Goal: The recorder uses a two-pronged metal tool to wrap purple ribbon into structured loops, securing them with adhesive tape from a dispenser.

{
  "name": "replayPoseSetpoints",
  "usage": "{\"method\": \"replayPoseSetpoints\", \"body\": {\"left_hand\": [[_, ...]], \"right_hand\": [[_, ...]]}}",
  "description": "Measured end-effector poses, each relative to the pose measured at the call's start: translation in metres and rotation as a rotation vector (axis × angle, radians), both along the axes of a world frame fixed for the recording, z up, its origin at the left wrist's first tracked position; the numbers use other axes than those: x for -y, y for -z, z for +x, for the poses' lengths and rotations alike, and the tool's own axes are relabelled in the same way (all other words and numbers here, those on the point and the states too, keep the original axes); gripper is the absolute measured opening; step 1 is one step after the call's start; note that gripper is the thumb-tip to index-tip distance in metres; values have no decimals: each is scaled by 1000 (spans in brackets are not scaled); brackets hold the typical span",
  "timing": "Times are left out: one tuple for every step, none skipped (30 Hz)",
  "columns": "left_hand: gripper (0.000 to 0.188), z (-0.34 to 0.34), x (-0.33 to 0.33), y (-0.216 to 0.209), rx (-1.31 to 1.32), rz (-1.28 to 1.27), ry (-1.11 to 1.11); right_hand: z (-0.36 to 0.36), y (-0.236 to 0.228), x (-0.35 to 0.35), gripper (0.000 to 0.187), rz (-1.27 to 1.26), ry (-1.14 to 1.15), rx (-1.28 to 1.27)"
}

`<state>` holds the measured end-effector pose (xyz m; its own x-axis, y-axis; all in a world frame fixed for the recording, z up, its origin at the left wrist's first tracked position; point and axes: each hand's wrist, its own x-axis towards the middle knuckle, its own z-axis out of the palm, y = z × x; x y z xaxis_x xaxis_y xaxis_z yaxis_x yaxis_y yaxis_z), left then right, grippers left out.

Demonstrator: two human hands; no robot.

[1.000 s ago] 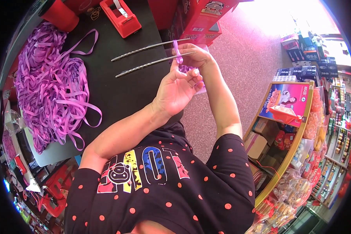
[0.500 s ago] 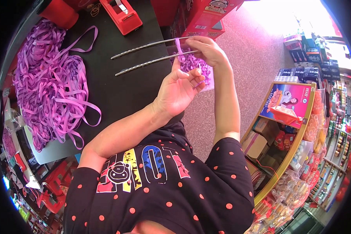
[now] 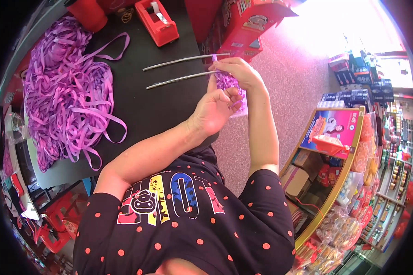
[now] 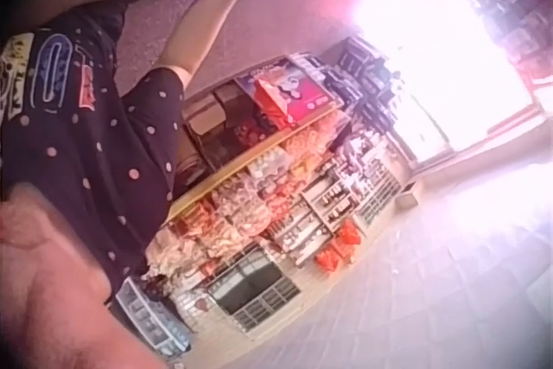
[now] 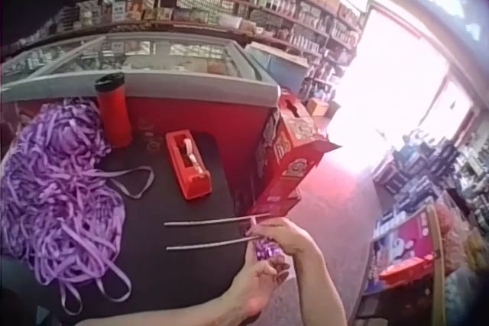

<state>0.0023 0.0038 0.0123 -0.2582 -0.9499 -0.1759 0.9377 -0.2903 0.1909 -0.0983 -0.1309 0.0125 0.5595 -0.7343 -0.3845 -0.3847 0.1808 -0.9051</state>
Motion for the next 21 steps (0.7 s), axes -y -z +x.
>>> {"method": "replayPoseSetpoints", "body": {"left_hand": [[85, 0, -2, 2, 8, 2, -10], [85, -1, -2, 3, 11, -10, -30], [83, 2, -2, 8, 17, 4, -42], [82, 4, -2, 9, 22, 17, -54], [77, -3, -2, 4, 4, 112, -62], [71, -10, -3, 1, -2, 149, -39], [68, -13, -4, 2, -24, 211, 4], [63, -13, -10, -9, 53, 301, 37], [54, -16, -15, -17, 102, 362, 71], [50, -12, -18, -23, 161, 368, 169], [50, -8, -26, -27, 215, 290, 216], [50, 1, -35, -39, 273, 213, 270], [50, 13, -41, -43, 280, 229, 232], [50, 26, -47, -46, 388, 38, 363], [51, 39, -53, -51, 488, -168, 522], [48, 57, -62, -54, 618, -324, 504], [45, 77, -73, -58, 749, -479, 488], [42, 100, -85, -69, 894, -557, 455], [38, 124, -99, -83, 1044, -629, 415], [35, 147, -113, -94, 1173, -571, 350], [32, 168, -129, -104, 1300, -510, 279]], "right_hand": [[-2, 7, 2, 27, 105, 93, 58], [-6, 10, 8, 28, 210, 182, 115], [5, 2, 7, 37, 266, 159, 85], [5, 6, 9, 42, 318, 117, 152], [-4, 15, 15, 47, 371, 83, 216], [-13, 27, 23, 50, 430, 79, 242], [-13, 33, 26, 47, 456, 71, 304], [-11, 35, 24, 43, 440, 131, 288], [-14, 40, 28, 39, 510, 98, 380], [-8, 39, 26, 35, 457, 145, 384], [-1, 37, 27, 31, 421, 119, 398], [3, 35, 27, 27, 385, 101, 415], [6, 39, 31, 27, 403, 63, 420], [9, 41, 36, 25, 377, 51, 388], [1, 41, 41, 24, 336, 69, 354], [4, 42, 44, 24, 351, 41, 365], [4, 42, 47, 25, 368, 77, 344], [-2, 42, 48, 27, 379, 124, 319], [-11, 49, 52, 26, 366, 161, 345], [-21, 57, 57, 26, 352, 200, 373], [-33, 59, 60, 26, 395, 190, 451]]}}
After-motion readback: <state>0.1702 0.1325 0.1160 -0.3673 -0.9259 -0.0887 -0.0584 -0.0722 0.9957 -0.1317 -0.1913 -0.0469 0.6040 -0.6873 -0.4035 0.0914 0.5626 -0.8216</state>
